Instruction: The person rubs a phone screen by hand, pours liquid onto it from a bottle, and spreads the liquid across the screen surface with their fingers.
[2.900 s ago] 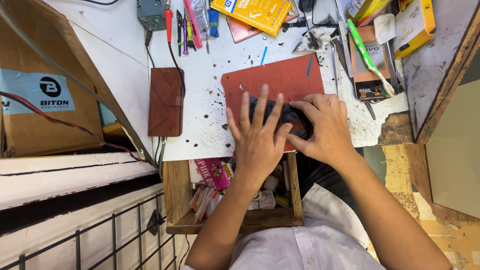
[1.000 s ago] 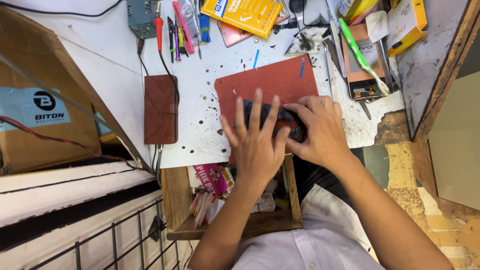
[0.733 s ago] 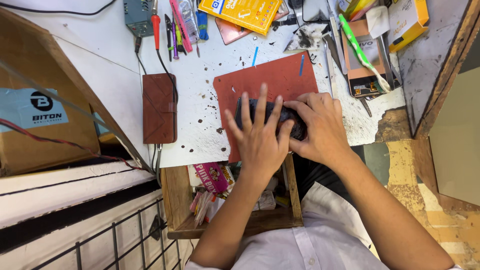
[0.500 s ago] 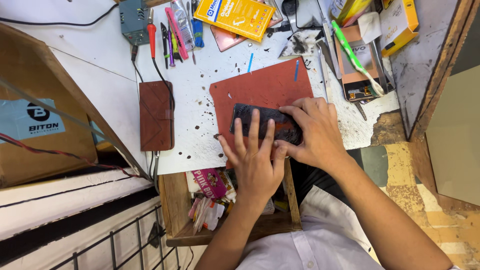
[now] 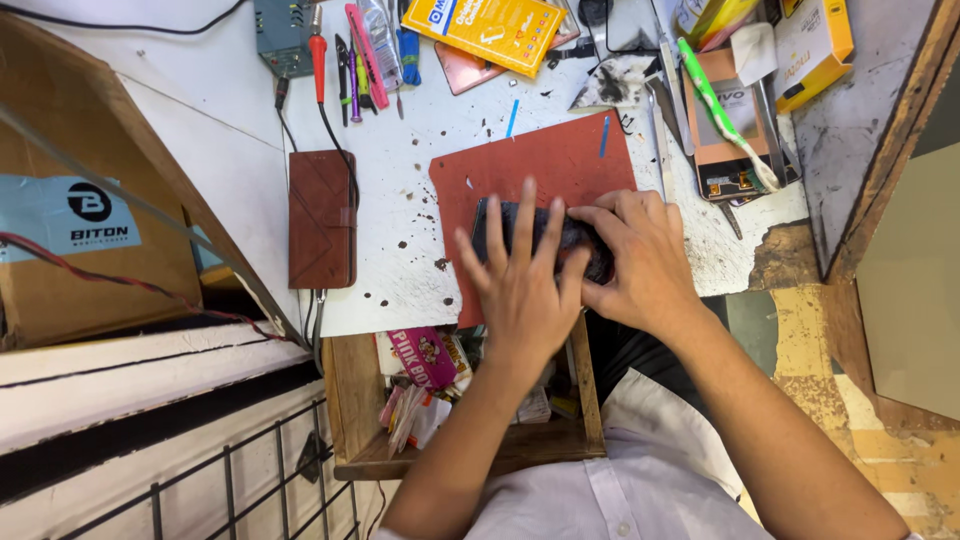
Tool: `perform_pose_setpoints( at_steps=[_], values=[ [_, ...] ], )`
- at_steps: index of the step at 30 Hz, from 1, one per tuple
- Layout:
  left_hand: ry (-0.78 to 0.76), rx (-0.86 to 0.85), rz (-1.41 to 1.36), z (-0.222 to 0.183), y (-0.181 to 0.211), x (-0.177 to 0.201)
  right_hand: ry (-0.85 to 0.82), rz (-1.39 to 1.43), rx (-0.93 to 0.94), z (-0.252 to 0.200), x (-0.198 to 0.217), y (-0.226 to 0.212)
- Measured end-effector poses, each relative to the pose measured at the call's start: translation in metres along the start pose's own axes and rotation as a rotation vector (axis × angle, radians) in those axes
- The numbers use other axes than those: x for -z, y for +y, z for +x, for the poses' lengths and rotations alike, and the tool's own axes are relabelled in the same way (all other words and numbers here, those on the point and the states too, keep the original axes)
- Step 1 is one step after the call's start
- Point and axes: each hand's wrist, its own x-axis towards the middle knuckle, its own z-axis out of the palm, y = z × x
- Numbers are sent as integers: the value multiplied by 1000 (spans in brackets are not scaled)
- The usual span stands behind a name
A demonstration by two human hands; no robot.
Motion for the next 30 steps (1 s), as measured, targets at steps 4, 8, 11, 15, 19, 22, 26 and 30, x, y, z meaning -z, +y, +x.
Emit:
perform_pose_setpoints(
  at_steps=[4,8,11,15,19,22,26,30],
  values=[
    [115,-55,13,7,-2,5,28,28,3,1,2,-2],
    [55,-23,-5,-19,8,9,11,29,2,0,1,1],
    [31,-12,-1,1,5,1,-5,20,-29,0,-3,2],
    [130,-25,91,9,1,5,14,34,6,1,3,-1],
    [98,-10,-51,-15,6,10,15,134,-26,2,4,1],
    [23,-14,-10,-6,9,4,15,117,-31,0,2,0],
    [115,-34,-24,7,7,5,42,110,-20,1,3,-1],
    [34,-5,-13,-9,8,12,39,104,-22,0,1,1]
  ],
)
